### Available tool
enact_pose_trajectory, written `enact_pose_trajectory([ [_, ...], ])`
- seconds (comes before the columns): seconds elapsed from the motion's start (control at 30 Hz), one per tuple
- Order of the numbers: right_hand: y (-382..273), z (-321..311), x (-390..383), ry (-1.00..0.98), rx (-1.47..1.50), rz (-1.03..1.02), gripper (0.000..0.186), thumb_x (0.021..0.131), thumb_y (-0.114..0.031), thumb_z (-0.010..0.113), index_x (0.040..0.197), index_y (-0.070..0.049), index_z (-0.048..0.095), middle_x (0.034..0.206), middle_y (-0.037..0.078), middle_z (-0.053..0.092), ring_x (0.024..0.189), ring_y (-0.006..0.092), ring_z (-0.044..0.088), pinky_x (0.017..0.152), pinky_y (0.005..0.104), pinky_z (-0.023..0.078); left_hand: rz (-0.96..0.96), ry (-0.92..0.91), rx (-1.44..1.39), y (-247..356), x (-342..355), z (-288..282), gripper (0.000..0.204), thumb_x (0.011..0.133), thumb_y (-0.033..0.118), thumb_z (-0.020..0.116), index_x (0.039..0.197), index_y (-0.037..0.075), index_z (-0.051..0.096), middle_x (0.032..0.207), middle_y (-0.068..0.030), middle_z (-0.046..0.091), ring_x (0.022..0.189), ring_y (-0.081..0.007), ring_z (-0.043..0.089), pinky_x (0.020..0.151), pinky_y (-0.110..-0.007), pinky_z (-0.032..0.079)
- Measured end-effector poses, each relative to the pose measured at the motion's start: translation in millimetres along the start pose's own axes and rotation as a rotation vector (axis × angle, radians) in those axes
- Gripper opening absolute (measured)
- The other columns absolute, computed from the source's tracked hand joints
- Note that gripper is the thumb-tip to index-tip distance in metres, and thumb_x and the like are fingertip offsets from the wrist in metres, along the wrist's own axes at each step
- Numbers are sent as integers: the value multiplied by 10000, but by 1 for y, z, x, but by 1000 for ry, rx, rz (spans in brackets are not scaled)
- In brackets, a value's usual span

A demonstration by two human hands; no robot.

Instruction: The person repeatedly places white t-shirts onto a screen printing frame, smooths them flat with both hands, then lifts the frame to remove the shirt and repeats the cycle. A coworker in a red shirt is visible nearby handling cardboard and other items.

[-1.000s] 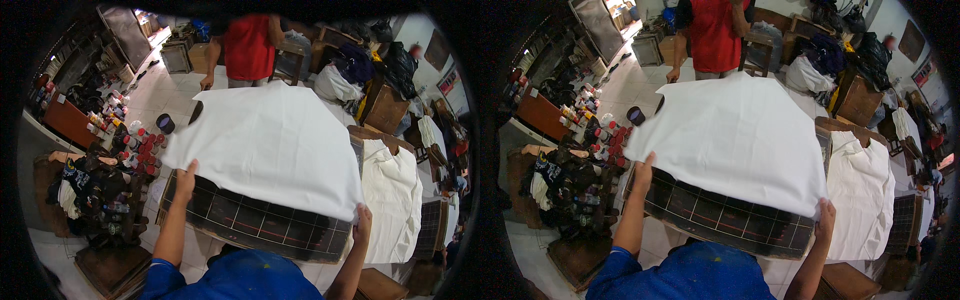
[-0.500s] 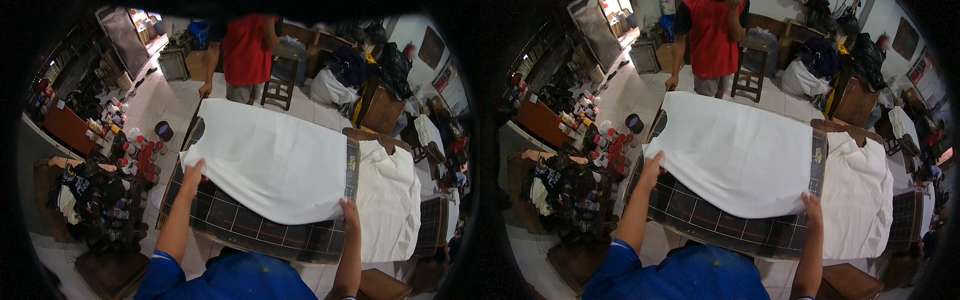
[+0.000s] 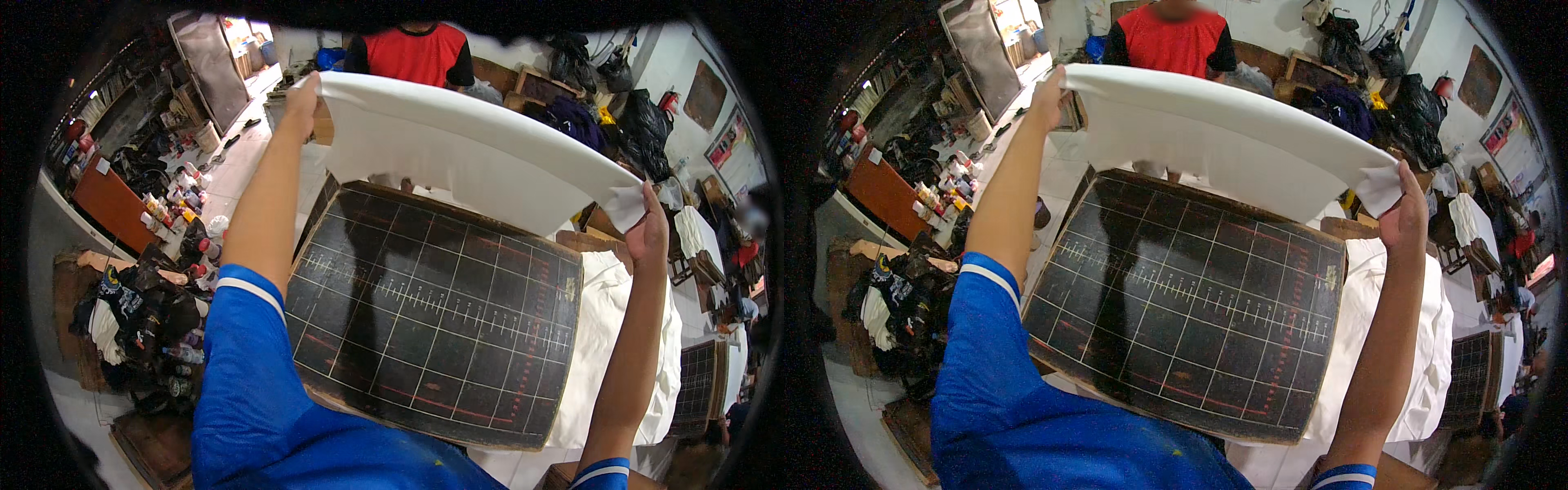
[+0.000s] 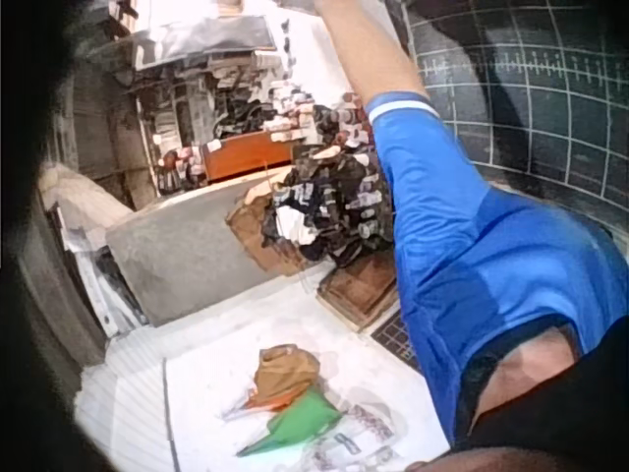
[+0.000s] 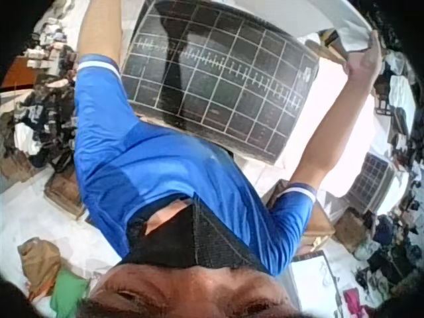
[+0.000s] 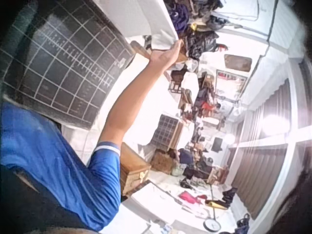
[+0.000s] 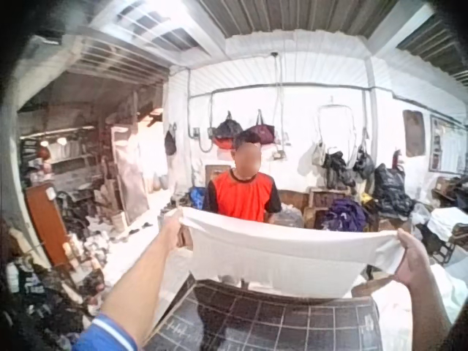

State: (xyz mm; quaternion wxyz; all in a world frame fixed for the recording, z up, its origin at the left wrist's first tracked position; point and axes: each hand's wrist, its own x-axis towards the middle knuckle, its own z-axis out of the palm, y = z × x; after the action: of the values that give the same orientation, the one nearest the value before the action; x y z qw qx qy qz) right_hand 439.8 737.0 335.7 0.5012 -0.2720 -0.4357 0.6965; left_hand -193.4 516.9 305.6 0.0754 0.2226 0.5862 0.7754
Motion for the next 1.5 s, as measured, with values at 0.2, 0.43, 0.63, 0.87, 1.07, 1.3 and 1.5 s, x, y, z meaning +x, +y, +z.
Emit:
enact_pose_trajectory([
  [0.2, 30, -27, -58, -72, -112, -98, 396, 1074, -278, 600, 1340, 15, 626, 1344, 120, 672, 1218, 239, 644, 1093, 405, 484, 274, -125, 122, -11, -77, -63, 446, 1026, 373, 670, 1198, -34, 726, 1128, -53, 720, 1052, -138, 637, 934, -324, 498],
  [0.43, 133, -109, -153, 98, -312, 78, 285, 1064, -281, 626, 1203, -34, 663, 1130, 45, 694, 1030, 160, 664, 910, 330, 542, -101, -46, 99, -96, -250, -136, 577, 1049, 326, 638, 1461, -62, 523, 1424, -111, 611, 1282, -236, 578, 1099, -383, 439],
  [0.63, 205, -170, -240, 304, -625, 301, 275, 1070, -271, 609, 868, -99, 680, 780, -74, 572, 706, 40, 485, 607, 246, 370, -655, 144, 36, -133, -362, -171, 385, 1039, 399, 644, 1283, 105, 607, 1067, -20, 682, 844, -148, 641, 560, -293, 481],
  [0.87, 252, -199, -234, 173, -1142, 235, 377, 974, -309, 705, 840, 33, 619, 635, 111, 535, 583, 203, 522, 574, 406, 397, -1012, -76, 88, -154, -366, -186, 281, 1042, 386, 649, 1084, 109, 649, 887, -2, 655, 632, -106, 566, 512, -249, 447],
  [1.07, 251, -183, -258, 301, -1300, -15, 445, 988, -308, 663, 758, 48, 529, 714, 275, 549, 670, 489, 507, 615, 508, 397, -865, 27, 4, -140, -385, -187, 266, 1076, 364, 604, 1142, 106, 610, 898, -2, 641, 633, -119, 572, 527, -269, 489],
  [1.3, 228, -179, -323, 245, -1221, 86, 443, 997, -287, 660, 757, 50, 502, 674, 239, 502, 606, 371, 478, 596, 484, 377, -829, 107, -28, -108, -420, -203, 374, 1088, 433, 550, 1266, 104, 544, 1048, -73, 681, 787, -192, 673, 609, -348, 588],
  [1.5, 221, -180, -361, 207, -1207, 191, 423, 1001, -294, 661, 771, 37, 534, 671, 211, 538, 614, 373, 511, 603, 470, 404, -837, 194, 33, -106, -452, -226, 414, 1078, 449, 558, 1308, 106, 537, 1087, -74, 689, 798, -203, 679, 582, -332, 577],
])
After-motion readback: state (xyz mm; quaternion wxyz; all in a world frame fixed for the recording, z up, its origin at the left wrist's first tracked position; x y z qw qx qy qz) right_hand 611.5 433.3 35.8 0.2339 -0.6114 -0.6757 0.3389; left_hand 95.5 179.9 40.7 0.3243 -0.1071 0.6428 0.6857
